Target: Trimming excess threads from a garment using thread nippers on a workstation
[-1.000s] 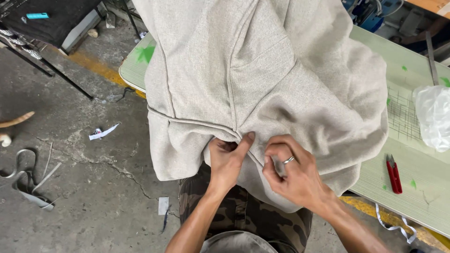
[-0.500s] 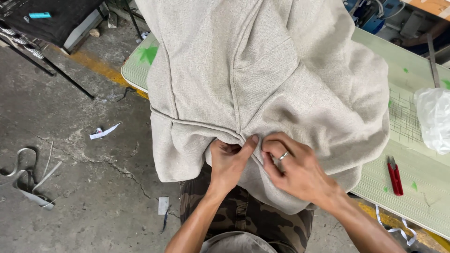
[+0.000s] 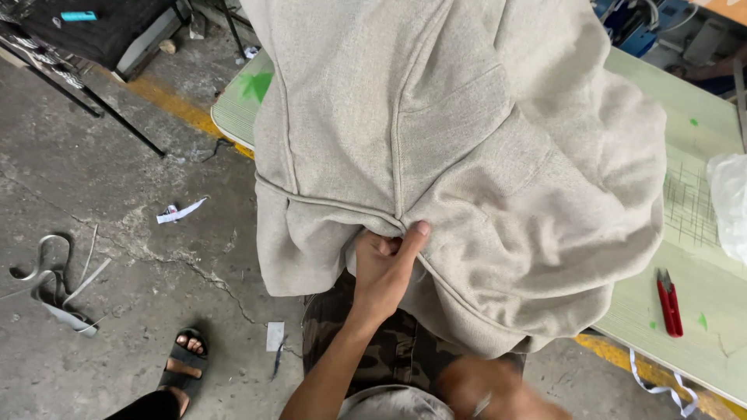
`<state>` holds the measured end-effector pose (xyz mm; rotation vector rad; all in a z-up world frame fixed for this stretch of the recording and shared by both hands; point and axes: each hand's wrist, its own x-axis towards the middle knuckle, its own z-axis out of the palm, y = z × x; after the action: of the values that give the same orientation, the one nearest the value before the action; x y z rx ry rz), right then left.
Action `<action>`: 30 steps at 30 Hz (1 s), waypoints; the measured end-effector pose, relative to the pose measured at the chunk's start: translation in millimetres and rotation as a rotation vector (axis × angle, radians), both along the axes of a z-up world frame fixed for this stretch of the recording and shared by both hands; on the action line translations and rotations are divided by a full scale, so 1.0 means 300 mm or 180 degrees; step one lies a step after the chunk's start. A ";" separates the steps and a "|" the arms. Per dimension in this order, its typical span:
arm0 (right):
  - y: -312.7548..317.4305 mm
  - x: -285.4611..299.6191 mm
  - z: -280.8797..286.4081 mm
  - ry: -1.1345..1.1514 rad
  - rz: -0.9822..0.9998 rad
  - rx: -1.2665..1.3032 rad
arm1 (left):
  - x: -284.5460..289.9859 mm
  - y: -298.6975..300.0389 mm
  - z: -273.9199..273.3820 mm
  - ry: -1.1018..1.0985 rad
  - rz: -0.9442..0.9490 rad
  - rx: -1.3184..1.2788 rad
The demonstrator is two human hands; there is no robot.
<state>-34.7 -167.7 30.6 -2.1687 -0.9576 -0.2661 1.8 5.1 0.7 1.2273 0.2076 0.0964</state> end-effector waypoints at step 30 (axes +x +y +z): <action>0.127 0.151 -0.048 -0.0832 -0.0099 0.0118 | -0.049 -0.012 0.012 -0.0200 0.0021 0.0426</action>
<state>10.7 -129.7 16.1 -2.1510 -1.0532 -0.5891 -13.1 1.6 4.3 1.3549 0.1525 0.1564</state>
